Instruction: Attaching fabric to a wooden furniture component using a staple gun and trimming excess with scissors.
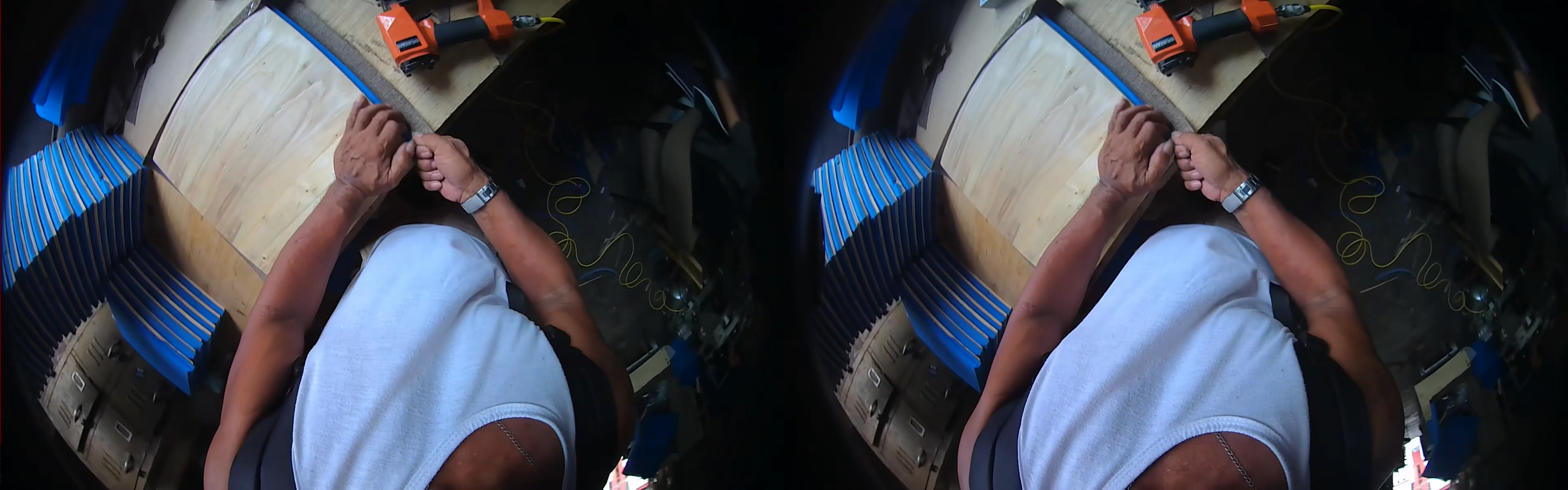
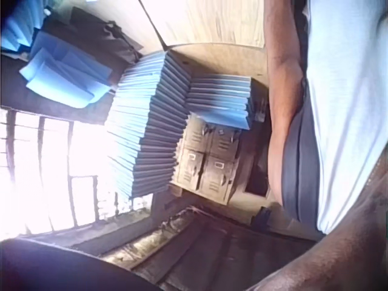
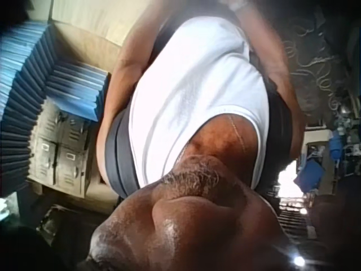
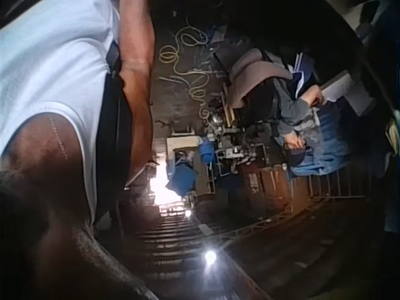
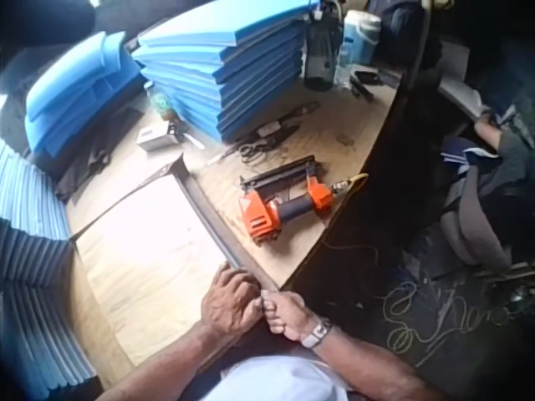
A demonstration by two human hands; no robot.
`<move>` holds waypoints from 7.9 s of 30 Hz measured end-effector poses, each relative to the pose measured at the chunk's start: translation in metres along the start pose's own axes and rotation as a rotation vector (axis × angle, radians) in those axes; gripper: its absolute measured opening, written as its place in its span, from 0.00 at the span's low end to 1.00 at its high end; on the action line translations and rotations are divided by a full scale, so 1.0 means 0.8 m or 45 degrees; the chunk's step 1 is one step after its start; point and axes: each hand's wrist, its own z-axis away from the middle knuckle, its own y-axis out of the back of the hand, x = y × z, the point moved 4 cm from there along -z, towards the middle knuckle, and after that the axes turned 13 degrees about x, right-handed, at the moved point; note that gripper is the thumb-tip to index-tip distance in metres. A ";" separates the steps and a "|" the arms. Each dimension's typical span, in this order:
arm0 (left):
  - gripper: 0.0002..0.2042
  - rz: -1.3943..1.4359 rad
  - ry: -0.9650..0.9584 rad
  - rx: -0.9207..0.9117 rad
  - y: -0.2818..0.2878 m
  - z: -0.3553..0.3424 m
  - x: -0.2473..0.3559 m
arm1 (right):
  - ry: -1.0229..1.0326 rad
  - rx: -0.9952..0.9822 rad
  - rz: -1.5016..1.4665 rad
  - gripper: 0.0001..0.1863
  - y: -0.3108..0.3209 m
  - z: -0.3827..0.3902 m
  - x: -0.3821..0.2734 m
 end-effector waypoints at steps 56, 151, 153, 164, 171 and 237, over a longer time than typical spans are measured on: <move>0.07 0.056 -0.126 0.070 -0.010 -0.007 -0.011 | 1.766 0.656 1.288 0.23 0.067 0.178 0.011; 0.34 -0.830 0.857 0.235 0.089 0.269 0.056 | 1.952 -0.091 2.578 0.39 0.013 0.040 -0.304; 0.36 -0.877 0.893 0.240 0.073 0.270 0.056 | 2.038 -0.005 2.637 0.39 0.002 0.016 -0.317; 0.30 -0.102 1.335 0.293 0.116 0.069 -0.069 | 1.969 0.220 2.052 0.26 -0.078 0.022 -0.199; 0.32 -0.767 0.817 0.524 0.085 0.062 -0.123 | 1.516 0.256 1.910 0.22 -0.109 -0.042 -0.048; 0.39 -0.785 0.881 0.491 0.003 0.062 -0.024 | 1.612 -0.033 2.622 0.11 -0.065 0.022 0.066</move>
